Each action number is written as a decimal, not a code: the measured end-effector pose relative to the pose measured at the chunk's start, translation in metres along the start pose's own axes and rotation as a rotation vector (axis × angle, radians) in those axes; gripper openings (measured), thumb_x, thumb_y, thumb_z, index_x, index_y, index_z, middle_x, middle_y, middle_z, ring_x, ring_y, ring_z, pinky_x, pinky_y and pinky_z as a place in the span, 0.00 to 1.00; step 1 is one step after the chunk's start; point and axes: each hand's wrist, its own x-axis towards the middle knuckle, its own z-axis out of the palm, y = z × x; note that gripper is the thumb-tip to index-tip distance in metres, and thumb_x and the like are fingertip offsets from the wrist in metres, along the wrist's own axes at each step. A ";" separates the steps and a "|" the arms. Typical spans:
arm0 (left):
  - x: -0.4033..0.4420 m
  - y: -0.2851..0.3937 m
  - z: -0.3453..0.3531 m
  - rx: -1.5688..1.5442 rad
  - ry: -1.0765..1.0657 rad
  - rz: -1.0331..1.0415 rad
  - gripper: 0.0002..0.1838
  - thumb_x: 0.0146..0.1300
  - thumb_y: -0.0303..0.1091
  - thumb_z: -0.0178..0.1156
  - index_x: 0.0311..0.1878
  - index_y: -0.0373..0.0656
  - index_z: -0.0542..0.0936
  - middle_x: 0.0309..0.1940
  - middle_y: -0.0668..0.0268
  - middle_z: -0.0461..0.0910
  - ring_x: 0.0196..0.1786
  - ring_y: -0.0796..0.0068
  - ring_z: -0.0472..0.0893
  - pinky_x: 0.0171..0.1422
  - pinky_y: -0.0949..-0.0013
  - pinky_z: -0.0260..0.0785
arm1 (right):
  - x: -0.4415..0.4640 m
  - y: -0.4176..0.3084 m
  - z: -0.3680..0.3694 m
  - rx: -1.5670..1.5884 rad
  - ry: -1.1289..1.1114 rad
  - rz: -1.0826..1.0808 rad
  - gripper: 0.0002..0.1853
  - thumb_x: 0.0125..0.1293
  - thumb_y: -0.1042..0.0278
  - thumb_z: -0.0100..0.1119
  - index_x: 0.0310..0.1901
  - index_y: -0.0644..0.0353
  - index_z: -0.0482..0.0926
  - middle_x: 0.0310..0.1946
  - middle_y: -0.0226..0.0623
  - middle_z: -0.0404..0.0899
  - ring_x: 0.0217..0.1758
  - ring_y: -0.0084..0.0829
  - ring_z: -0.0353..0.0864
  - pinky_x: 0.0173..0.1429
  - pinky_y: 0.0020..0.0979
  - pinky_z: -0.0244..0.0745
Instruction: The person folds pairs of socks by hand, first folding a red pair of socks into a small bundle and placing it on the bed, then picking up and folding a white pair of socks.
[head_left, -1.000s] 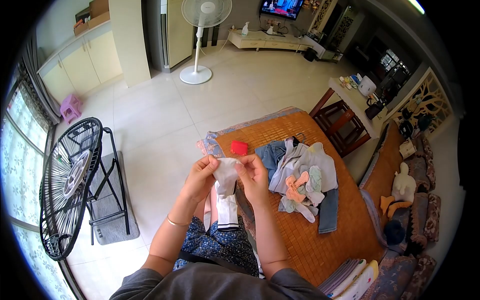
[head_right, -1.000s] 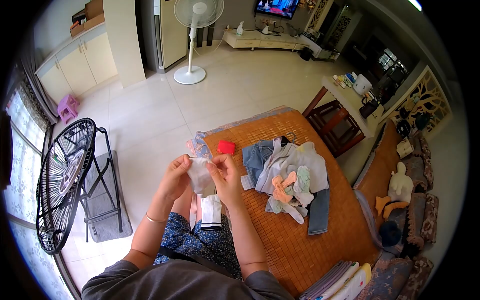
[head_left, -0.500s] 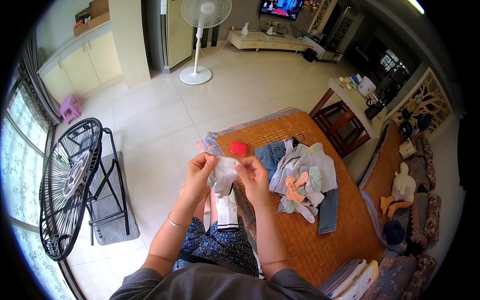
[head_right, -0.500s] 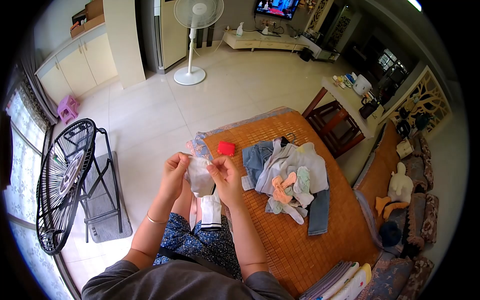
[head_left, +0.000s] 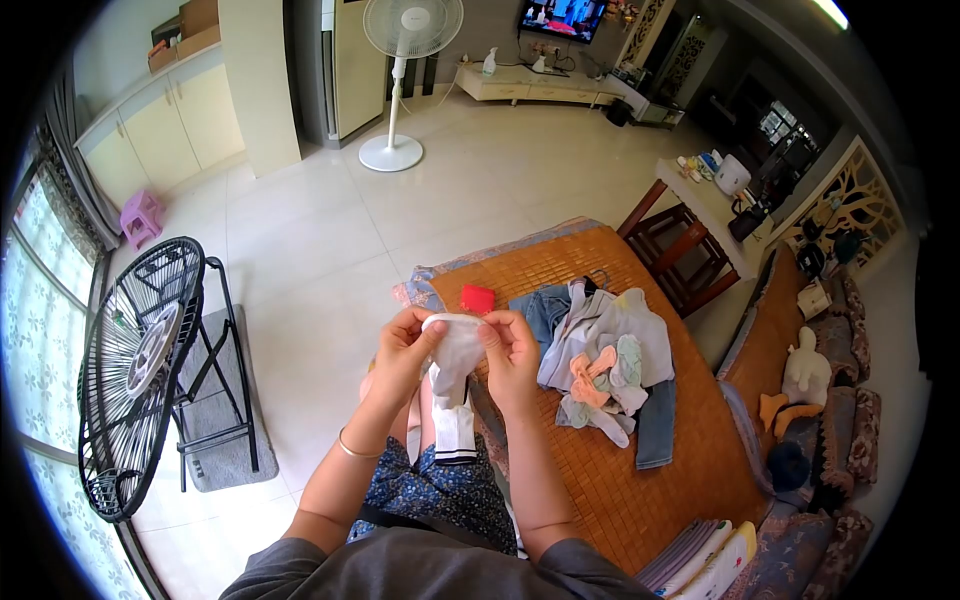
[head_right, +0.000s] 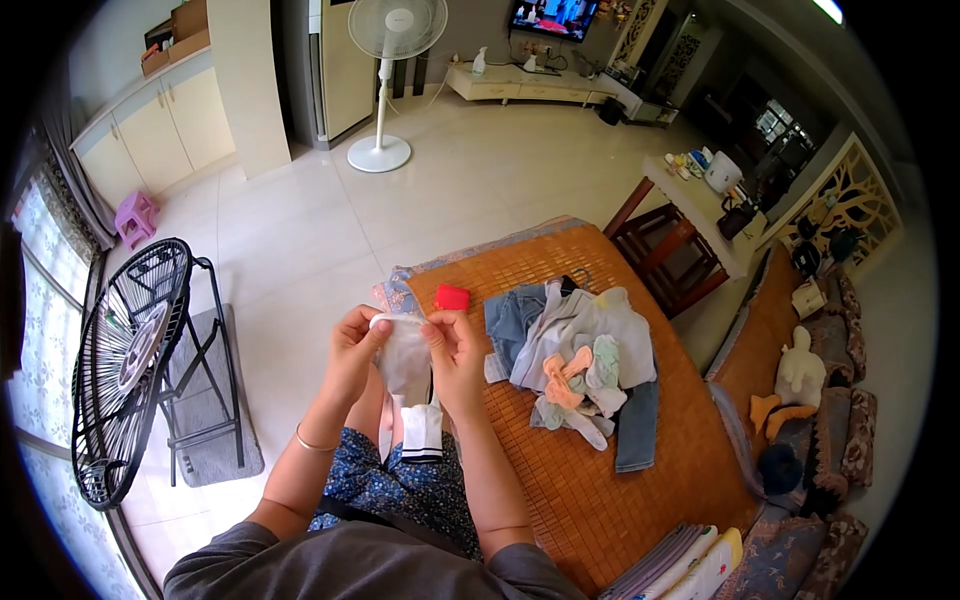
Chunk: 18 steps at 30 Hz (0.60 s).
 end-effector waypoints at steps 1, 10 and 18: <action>0.000 -0.001 0.000 -0.020 0.019 0.030 0.06 0.63 0.30 0.61 0.37 0.37 0.76 0.29 0.72 0.78 0.31 0.89 0.72 0.36 0.83 0.66 | 0.000 0.002 0.003 0.026 0.028 -0.010 0.10 0.67 0.66 0.57 0.43 0.63 0.72 0.33 0.28 0.75 0.37 0.17 0.72 0.42 0.19 0.66; 0.000 -0.004 0.001 0.187 0.011 0.107 0.06 0.61 0.28 0.63 0.35 0.36 0.77 0.28 0.71 0.78 0.31 0.88 0.73 0.33 0.82 0.65 | 0.002 0.002 0.003 0.012 0.024 -0.015 0.10 0.66 0.66 0.59 0.40 0.66 0.77 0.30 0.26 0.75 0.33 0.14 0.71 0.38 0.17 0.66; -0.002 -0.003 -0.006 0.188 -0.099 -0.066 0.08 0.62 0.30 0.62 0.37 0.34 0.79 0.26 0.70 0.80 0.29 0.88 0.74 0.31 0.83 0.65 | 0.003 -0.001 0.002 -0.014 0.088 -0.054 0.09 0.64 0.68 0.60 0.38 0.66 0.79 0.29 0.26 0.77 0.32 0.15 0.71 0.37 0.18 0.67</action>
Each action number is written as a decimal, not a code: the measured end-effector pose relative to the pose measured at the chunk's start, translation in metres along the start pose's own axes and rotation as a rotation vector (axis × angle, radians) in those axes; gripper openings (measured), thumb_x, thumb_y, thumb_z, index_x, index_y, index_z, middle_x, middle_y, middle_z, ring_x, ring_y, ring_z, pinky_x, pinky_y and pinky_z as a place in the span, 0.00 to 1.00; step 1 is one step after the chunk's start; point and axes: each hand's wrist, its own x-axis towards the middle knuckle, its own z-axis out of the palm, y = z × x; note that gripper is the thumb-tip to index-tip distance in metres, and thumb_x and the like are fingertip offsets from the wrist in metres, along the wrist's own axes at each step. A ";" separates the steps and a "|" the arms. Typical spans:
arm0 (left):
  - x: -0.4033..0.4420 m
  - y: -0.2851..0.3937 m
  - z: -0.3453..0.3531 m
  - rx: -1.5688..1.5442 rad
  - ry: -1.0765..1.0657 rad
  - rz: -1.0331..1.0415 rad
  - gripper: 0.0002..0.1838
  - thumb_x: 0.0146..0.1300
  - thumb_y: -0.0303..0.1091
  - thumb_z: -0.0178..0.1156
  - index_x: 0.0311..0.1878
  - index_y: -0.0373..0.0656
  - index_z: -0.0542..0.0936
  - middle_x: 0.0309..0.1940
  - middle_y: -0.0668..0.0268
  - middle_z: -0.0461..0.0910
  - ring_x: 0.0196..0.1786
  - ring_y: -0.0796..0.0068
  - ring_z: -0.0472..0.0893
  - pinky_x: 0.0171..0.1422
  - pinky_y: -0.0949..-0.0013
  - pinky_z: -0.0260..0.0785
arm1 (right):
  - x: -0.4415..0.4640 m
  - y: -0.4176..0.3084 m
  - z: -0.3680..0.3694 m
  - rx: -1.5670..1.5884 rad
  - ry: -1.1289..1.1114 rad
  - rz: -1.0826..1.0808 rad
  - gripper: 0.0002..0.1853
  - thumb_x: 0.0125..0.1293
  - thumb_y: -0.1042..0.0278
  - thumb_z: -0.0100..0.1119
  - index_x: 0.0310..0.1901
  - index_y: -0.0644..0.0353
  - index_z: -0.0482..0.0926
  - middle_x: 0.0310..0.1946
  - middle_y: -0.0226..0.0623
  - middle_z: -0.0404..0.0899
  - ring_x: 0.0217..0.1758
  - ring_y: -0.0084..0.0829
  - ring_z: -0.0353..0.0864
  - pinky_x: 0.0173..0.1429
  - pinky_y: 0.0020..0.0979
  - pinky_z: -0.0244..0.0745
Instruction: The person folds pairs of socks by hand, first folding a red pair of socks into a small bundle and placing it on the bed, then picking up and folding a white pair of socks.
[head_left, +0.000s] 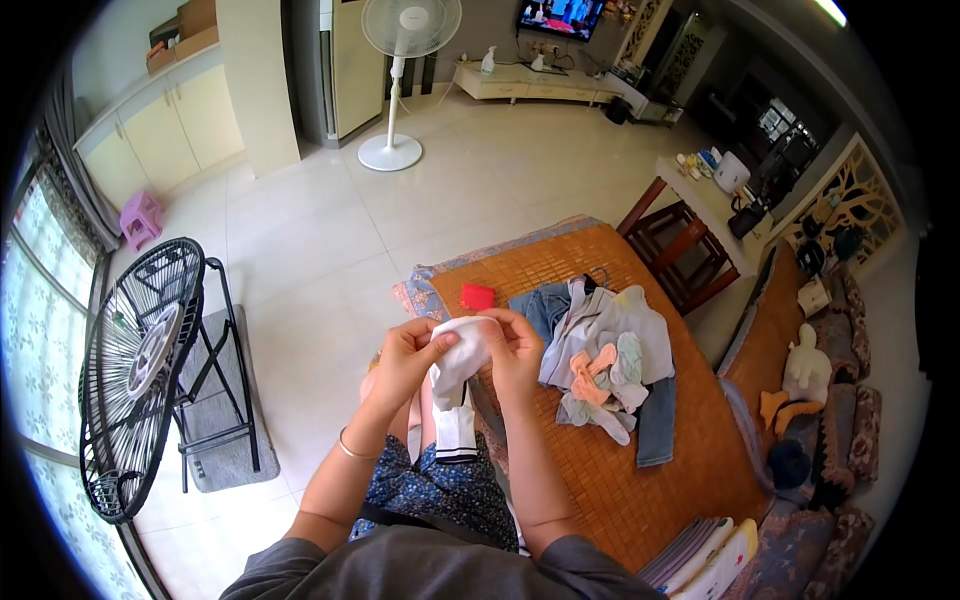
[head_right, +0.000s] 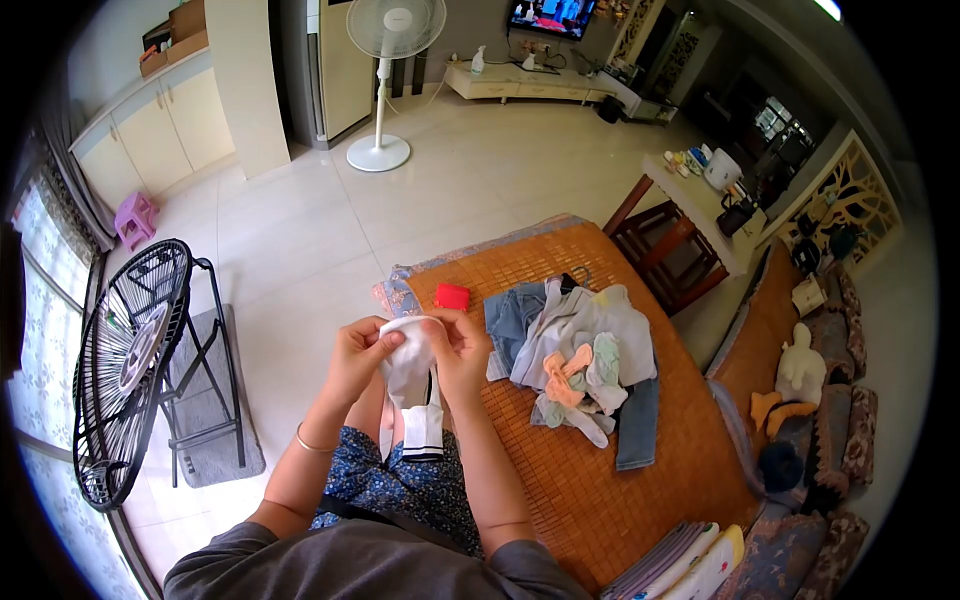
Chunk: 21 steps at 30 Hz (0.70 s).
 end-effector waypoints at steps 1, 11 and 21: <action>0.000 0.000 0.001 -0.026 0.047 0.002 0.07 0.62 0.29 0.61 0.37 0.34 0.79 0.26 0.71 0.80 0.28 0.88 0.74 0.31 0.83 0.65 | 0.000 -0.003 0.001 0.110 -0.011 0.031 0.10 0.64 0.67 0.61 0.39 0.66 0.79 0.31 0.28 0.79 0.34 0.15 0.73 0.40 0.18 0.68; 0.002 -0.006 0.002 0.085 0.105 0.103 0.10 0.64 0.32 0.59 0.40 0.32 0.79 0.33 0.66 0.81 0.35 0.84 0.77 0.38 0.81 0.69 | 0.000 0.013 -0.024 0.032 -0.056 0.133 0.09 0.64 0.69 0.61 0.40 0.67 0.79 0.29 0.25 0.78 0.31 0.14 0.71 0.35 0.17 0.64; 0.000 -0.008 0.008 -0.058 0.055 0.031 0.11 0.63 0.33 0.61 0.41 0.32 0.81 0.27 0.72 0.79 0.30 0.88 0.73 0.33 0.81 0.65 | -0.004 0.009 -0.011 0.237 -0.008 0.101 0.10 0.65 0.68 0.60 0.40 0.67 0.79 0.31 0.28 0.80 0.34 0.15 0.75 0.40 0.18 0.69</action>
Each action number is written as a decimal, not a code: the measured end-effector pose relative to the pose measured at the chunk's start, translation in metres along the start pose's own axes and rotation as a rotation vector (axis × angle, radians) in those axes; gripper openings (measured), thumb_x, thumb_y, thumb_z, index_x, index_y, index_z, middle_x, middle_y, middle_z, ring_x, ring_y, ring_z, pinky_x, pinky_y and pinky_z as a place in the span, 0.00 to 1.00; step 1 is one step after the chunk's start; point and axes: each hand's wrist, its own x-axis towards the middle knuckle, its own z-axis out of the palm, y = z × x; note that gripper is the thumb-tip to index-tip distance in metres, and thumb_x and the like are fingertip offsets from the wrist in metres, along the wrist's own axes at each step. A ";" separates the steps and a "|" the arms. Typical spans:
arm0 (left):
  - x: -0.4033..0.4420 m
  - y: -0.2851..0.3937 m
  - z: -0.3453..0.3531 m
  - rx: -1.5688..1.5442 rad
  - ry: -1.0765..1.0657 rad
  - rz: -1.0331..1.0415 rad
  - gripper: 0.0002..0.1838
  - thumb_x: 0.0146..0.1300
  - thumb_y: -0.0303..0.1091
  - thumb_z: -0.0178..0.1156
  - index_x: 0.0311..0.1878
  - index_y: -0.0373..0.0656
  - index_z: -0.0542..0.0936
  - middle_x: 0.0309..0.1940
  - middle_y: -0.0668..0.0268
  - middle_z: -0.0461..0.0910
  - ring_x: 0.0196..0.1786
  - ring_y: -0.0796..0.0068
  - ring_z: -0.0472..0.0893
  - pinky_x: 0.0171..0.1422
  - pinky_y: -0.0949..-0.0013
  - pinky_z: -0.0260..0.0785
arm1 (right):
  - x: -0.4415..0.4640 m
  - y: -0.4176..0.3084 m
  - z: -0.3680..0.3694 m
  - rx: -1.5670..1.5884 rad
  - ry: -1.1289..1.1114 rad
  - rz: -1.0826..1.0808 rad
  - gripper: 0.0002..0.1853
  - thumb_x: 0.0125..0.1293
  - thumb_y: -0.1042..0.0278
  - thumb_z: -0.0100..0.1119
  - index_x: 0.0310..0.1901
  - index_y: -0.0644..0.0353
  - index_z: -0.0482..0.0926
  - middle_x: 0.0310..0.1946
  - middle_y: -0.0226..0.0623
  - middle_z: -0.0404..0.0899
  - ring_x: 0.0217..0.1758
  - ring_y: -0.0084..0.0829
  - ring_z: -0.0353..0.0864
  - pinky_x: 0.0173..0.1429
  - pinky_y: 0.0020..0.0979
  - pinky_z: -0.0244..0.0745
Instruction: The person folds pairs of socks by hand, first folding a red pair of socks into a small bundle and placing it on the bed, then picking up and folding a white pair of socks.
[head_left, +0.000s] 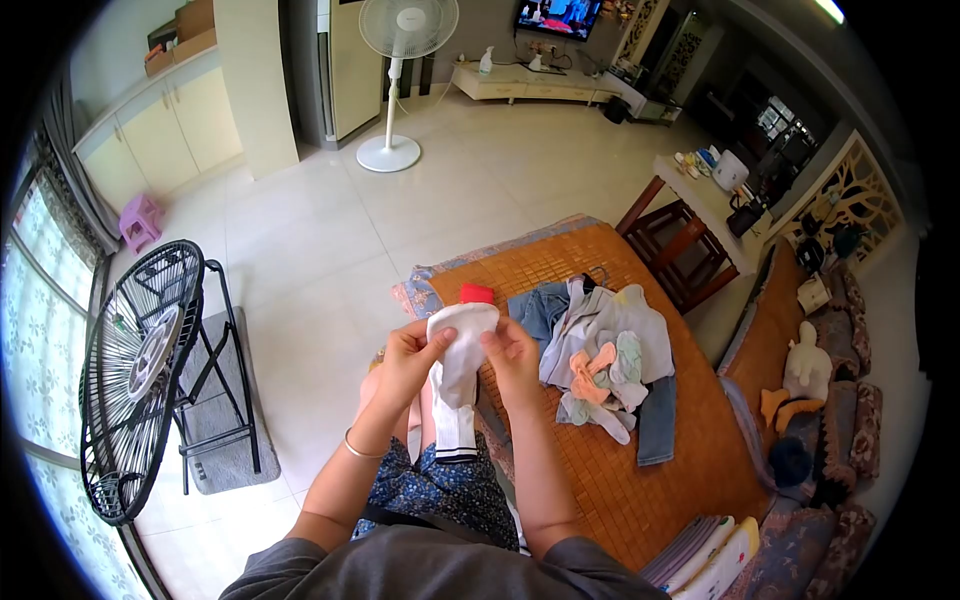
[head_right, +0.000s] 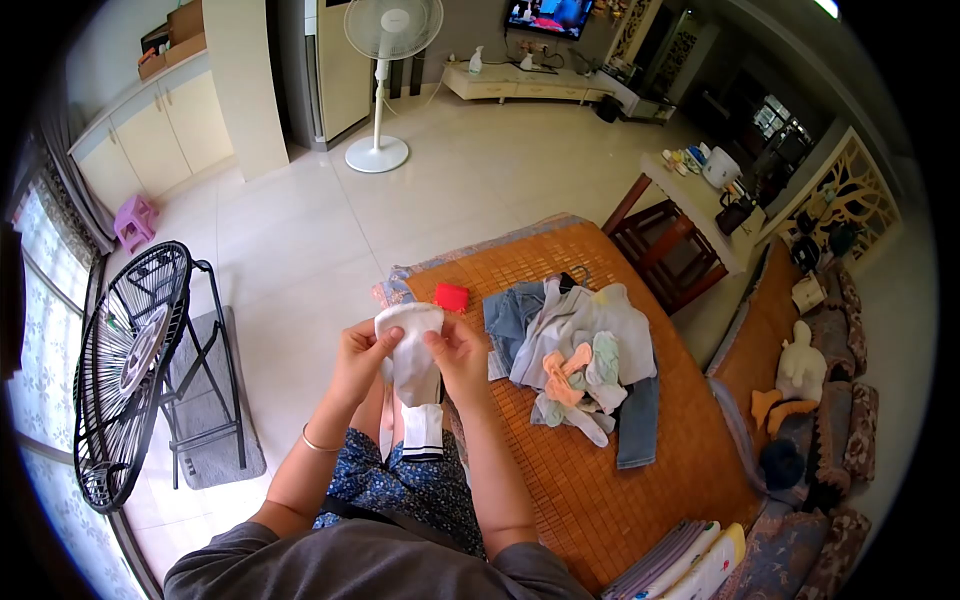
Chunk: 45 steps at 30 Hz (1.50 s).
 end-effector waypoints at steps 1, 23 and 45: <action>0.000 0.001 0.000 0.012 0.013 -0.001 0.11 0.63 0.32 0.61 0.40 0.32 0.81 0.27 0.72 0.79 0.30 0.88 0.73 0.33 0.81 0.65 | -0.004 0.007 -0.006 -0.031 -0.051 0.040 0.10 0.65 0.68 0.60 0.40 0.67 0.79 0.32 0.28 0.80 0.35 0.16 0.76 0.40 0.18 0.69; 0.003 -0.007 0.001 0.024 0.062 -0.020 0.09 0.62 0.31 0.62 0.38 0.33 0.81 0.26 0.73 0.79 0.28 0.90 0.72 0.30 0.83 0.64 | 0.002 0.008 0.011 -0.028 0.054 0.009 0.11 0.67 0.65 0.57 0.38 0.65 0.77 0.31 0.27 0.77 0.35 0.14 0.71 0.40 0.17 0.65; 0.014 0.007 0.001 -0.085 0.163 -0.057 0.16 0.67 0.41 0.57 0.38 0.36 0.80 0.24 0.76 0.76 0.25 0.90 0.68 0.27 0.83 0.57 | 0.001 0.008 -0.002 -0.030 -0.089 0.146 0.09 0.66 0.66 0.58 0.32 0.63 0.75 0.29 0.23 0.74 0.33 0.13 0.68 0.40 0.17 0.63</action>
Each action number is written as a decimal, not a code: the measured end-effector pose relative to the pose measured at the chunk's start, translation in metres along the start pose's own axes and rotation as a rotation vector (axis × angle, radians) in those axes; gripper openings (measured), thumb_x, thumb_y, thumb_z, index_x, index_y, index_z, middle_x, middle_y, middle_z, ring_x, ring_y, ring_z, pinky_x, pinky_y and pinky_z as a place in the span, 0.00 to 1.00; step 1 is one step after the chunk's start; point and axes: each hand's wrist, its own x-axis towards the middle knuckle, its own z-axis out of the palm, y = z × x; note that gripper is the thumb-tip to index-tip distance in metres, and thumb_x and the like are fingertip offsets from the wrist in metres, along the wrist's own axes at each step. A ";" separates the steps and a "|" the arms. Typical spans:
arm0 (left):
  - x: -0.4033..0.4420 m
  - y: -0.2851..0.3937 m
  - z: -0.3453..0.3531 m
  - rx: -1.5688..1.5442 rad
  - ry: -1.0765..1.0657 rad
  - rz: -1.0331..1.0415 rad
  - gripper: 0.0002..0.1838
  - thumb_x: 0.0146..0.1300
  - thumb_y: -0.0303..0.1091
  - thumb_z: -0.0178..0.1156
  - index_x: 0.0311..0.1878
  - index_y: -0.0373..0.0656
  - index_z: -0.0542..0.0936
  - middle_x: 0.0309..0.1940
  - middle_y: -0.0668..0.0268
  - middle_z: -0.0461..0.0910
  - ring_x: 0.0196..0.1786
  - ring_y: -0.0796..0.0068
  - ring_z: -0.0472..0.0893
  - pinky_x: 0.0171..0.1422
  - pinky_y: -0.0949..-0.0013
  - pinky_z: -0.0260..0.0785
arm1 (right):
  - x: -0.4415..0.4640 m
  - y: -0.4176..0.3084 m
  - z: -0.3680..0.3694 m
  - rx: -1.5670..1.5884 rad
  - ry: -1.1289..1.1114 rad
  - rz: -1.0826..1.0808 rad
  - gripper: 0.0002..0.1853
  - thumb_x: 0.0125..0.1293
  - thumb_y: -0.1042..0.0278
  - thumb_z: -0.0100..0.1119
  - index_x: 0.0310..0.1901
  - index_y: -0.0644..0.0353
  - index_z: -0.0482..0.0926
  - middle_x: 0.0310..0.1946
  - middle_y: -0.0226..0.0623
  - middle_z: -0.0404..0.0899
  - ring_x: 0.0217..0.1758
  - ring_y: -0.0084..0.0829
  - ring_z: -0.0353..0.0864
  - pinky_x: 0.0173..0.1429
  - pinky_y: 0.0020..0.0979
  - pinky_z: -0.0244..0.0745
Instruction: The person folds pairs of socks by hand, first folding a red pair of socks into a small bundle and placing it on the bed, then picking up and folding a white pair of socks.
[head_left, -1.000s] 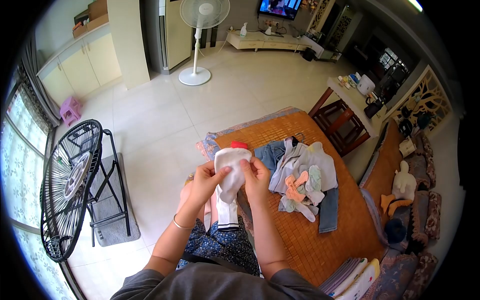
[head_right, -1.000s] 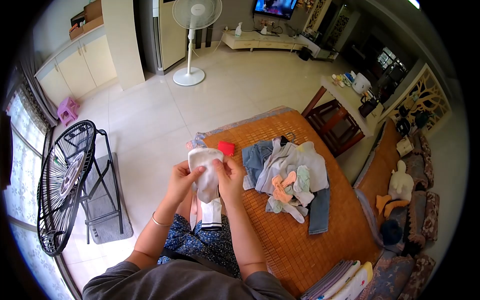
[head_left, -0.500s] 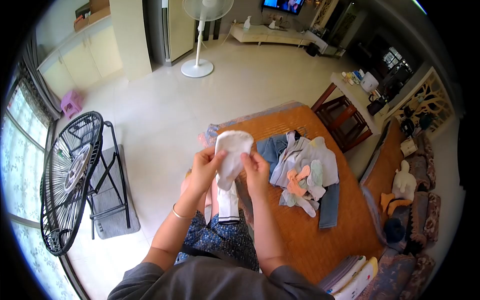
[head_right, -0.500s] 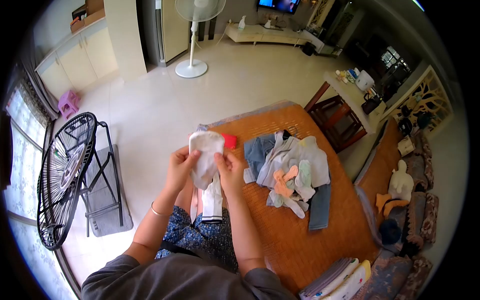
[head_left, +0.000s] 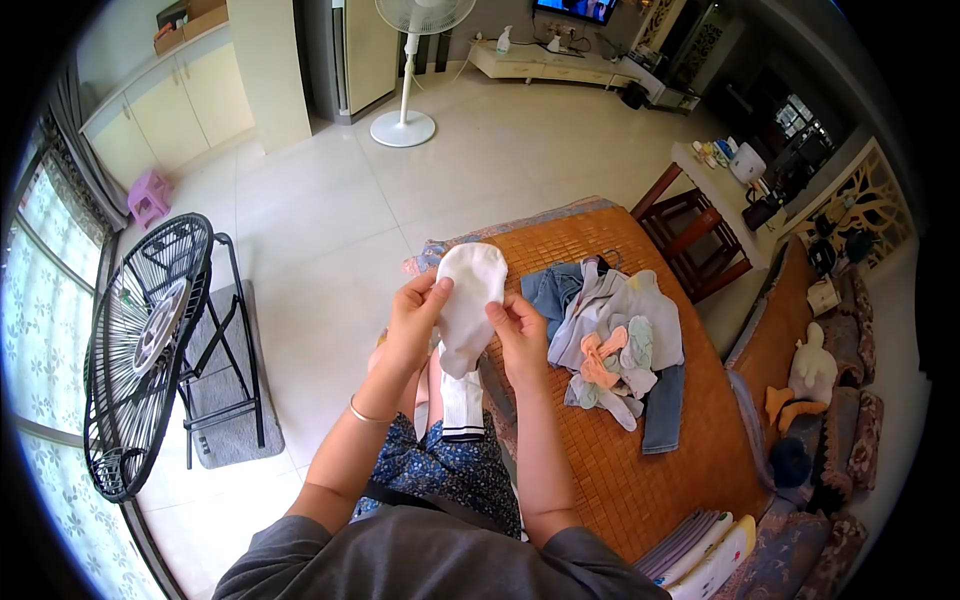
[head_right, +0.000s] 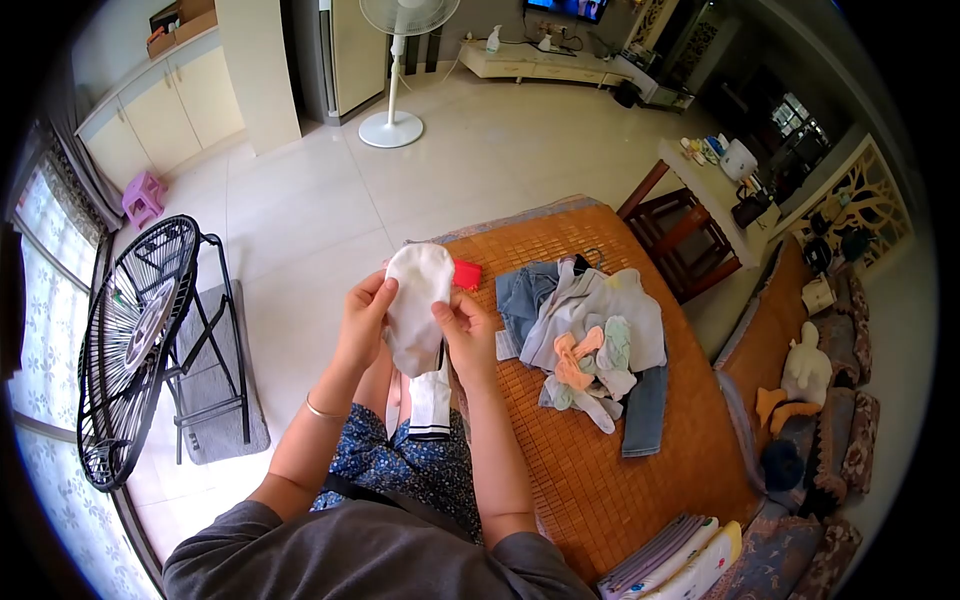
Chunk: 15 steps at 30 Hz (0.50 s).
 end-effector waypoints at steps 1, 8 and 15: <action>0.003 0.000 0.001 -0.094 0.015 -0.014 0.15 0.66 0.41 0.57 0.39 0.36 0.80 0.25 0.75 0.77 0.25 0.90 0.69 0.28 0.83 0.58 | 0.000 0.003 -0.004 -0.029 -0.030 0.027 0.09 0.66 0.66 0.58 0.35 0.63 0.76 0.31 0.24 0.75 0.35 0.13 0.69 0.42 0.17 0.64; 0.009 -0.007 -0.009 -0.083 -0.056 -0.001 0.12 0.65 0.36 0.59 0.41 0.36 0.80 0.27 0.73 0.80 0.27 0.88 0.73 0.32 0.83 0.65 | 0.010 -0.006 0.015 -0.022 0.059 -0.157 0.12 0.66 0.63 0.59 0.43 0.65 0.77 0.34 0.28 0.79 0.37 0.16 0.74 0.44 0.18 0.69; 0.001 0.010 0.006 0.045 -0.049 0.143 0.10 0.62 0.33 0.61 0.39 0.34 0.81 0.26 0.70 0.80 0.28 0.87 0.74 0.32 0.82 0.66 | 0.022 -0.007 0.010 -0.208 -0.024 -0.103 0.12 0.66 0.63 0.59 0.41 0.66 0.77 0.33 0.29 0.79 0.36 0.15 0.74 0.41 0.18 0.69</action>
